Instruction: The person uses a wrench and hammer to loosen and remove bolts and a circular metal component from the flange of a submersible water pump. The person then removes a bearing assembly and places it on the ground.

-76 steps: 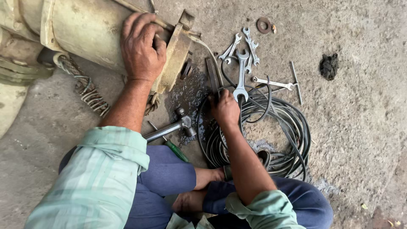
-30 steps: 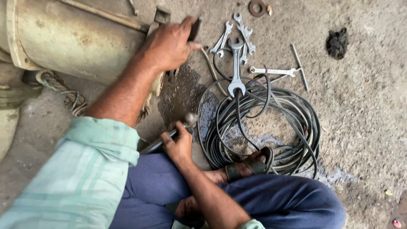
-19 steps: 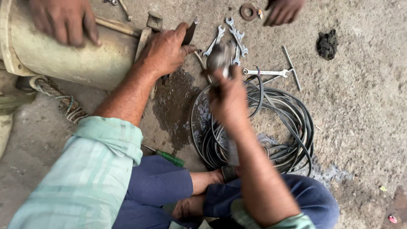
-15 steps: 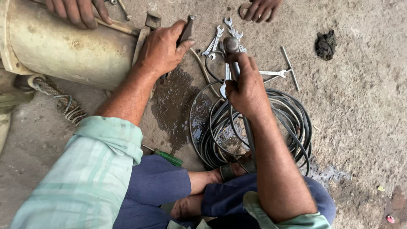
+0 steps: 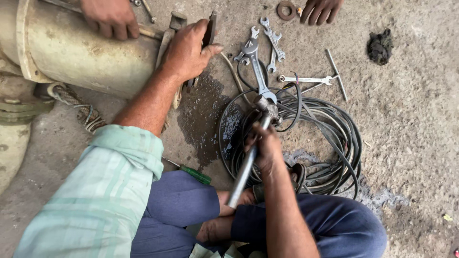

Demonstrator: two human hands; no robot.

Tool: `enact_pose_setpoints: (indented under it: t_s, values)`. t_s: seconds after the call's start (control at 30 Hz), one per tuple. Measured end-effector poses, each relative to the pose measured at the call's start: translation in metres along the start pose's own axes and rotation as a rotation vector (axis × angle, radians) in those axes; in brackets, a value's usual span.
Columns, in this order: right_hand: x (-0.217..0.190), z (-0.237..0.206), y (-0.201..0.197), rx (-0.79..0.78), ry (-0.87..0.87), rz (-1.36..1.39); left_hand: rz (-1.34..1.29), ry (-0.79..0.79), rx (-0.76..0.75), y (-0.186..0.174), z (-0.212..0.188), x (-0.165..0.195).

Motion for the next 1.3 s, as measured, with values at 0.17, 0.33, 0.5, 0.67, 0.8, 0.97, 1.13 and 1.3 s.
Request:
enact_pose_setpoints:
  t_s: [0.17, 0.33, 0.5, 0.67, 0.8, 0.97, 1.13, 1.3]
  values:
    - [0.007, -0.028, 0.005, 0.124, -0.081, -0.341, 0.101, 0.067, 0.054, 0.004, -0.001, 0.001]
    - [-0.061, -0.043, 0.035, 0.184, -0.289, -0.816, 0.077, 0.043, 0.043, 0.004, -0.001, 0.002]
    - [-0.171, -0.066, 0.106, 0.028, -0.861, -0.972, 0.146, -0.071, -0.036, 0.007, -0.002, -0.001]
    - [-0.257, -0.109, 0.178, -0.106, -1.562, -1.271, 0.277, 0.004, -0.006, 0.001, -0.002, 0.013]
    - [-0.265, -0.103, 0.215, 0.081, -1.897, -1.507, 0.270, -0.126, -0.144, 0.011, 0.001, 0.008]
    - [-0.245, -0.025, 0.213, 0.277, -1.392, -1.973, 0.305, -0.131, -0.125, 0.005, 0.002, 0.014]
    - [-0.283, -0.010, 0.204, 0.409, -1.393, -1.969, 0.308, -0.148, -0.140, 0.008, 0.002, 0.012]
    - [-0.262, 0.020, 0.219, 0.576, -1.226, -2.537, 0.325, -0.087, -0.050, -0.002, 0.003, 0.021]
Point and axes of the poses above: each hand's wrist, its own z-axis towards the middle knuckle, its own y-axis out of the palm, x = y × z, the point moved 10 cm from there along z, towards the middle knuckle, and after that the axes turned 2 degrees about -x, right-handed, at the moved point
